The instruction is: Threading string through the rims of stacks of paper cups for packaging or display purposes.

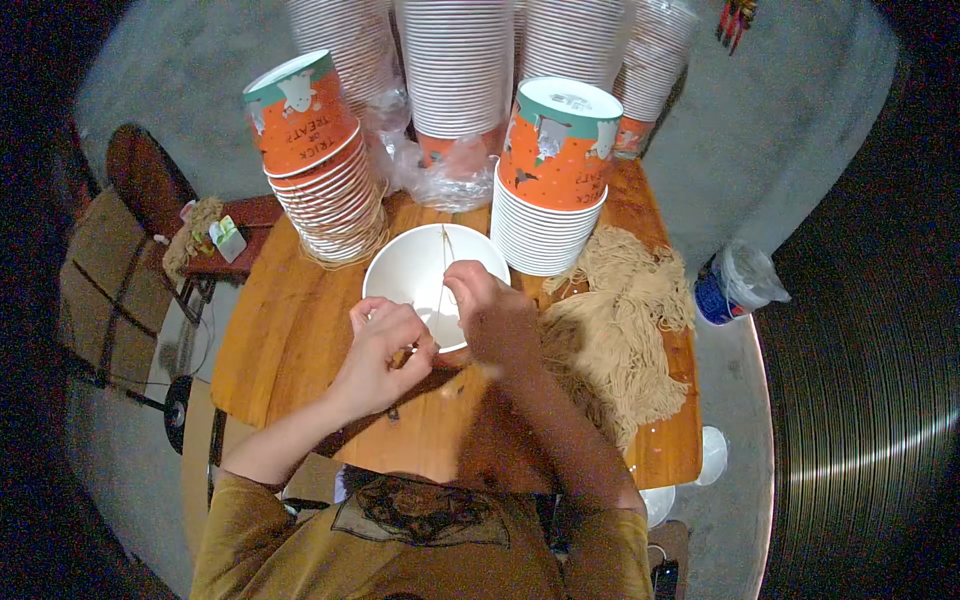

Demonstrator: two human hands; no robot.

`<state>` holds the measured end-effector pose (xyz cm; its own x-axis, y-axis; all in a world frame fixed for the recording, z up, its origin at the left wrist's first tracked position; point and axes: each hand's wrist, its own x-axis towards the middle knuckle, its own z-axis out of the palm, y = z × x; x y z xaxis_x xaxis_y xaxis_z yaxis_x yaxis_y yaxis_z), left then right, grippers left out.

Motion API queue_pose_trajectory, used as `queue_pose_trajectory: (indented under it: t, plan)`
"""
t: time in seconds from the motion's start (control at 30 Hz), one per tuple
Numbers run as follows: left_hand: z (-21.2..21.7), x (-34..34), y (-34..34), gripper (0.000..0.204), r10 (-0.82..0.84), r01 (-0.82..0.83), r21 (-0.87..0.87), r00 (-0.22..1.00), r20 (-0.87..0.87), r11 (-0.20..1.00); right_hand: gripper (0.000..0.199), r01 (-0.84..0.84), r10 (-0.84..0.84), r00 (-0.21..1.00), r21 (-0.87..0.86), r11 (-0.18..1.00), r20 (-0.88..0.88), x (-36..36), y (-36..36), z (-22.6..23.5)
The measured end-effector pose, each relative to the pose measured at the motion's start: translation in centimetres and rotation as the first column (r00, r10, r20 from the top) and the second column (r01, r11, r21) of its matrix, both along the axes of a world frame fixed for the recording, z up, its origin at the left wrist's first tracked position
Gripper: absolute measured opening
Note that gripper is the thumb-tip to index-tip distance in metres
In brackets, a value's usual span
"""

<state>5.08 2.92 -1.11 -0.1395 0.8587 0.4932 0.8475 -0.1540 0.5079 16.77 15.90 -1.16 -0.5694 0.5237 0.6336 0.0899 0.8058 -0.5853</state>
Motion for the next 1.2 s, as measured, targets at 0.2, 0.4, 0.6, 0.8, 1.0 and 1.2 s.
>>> queue_pose_trajectory:
  t: [0.2,0.4,0.6,0.8,1.0,1.2]
  plan:
    - [-0.3,-1.1,-0.4,0.008,-0.087,0.098,0.130,0.993,-0.085,0.987,0.009,-0.075,0.074,0.994,-0.006,0.997,-0.079,0.5,1.7,0.6]
    - [3.1,-5.5,-3.1,0.014,-0.182,0.183,0.108,0.983,-0.018,0.977,0.027,-0.493,0.504,0.836,-0.106,0.864,0.219,1.6,2.7,2.6]
    - [5.9,-8.3,-6.0,0.015,-0.015,0.070,-0.068,0.800,0.600,0.995,0.026,-0.498,0.712,0.659,-0.568,0.655,0.243,-2.1,0.7,2.6]
    - [8.9,-13.6,-8.1,0.030,0.055,-0.062,-0.011,0.774,0.631,0.998,0.016,-0.519,0.799,0.596,-0.795,0.314,-0.074,-7.8,-0.2,5.5]
    - [6.3,-21.8,-13.2,0.046,-0.157,-0.380,0.389,0.516,0.842,0.839,0.012,-0.868,0.553,0.375,-0.492,-0.073,-0.744,-20.5,3.1,11.2]
    - [-0.4,-20.7,-13.6,0.031,-0.114,-0.424,0.237,0.295,0.949,0.874,0.029,-0.754,0.219,0.651,-0.654,0.068,-0.727,-27.4,7.5,10.7]
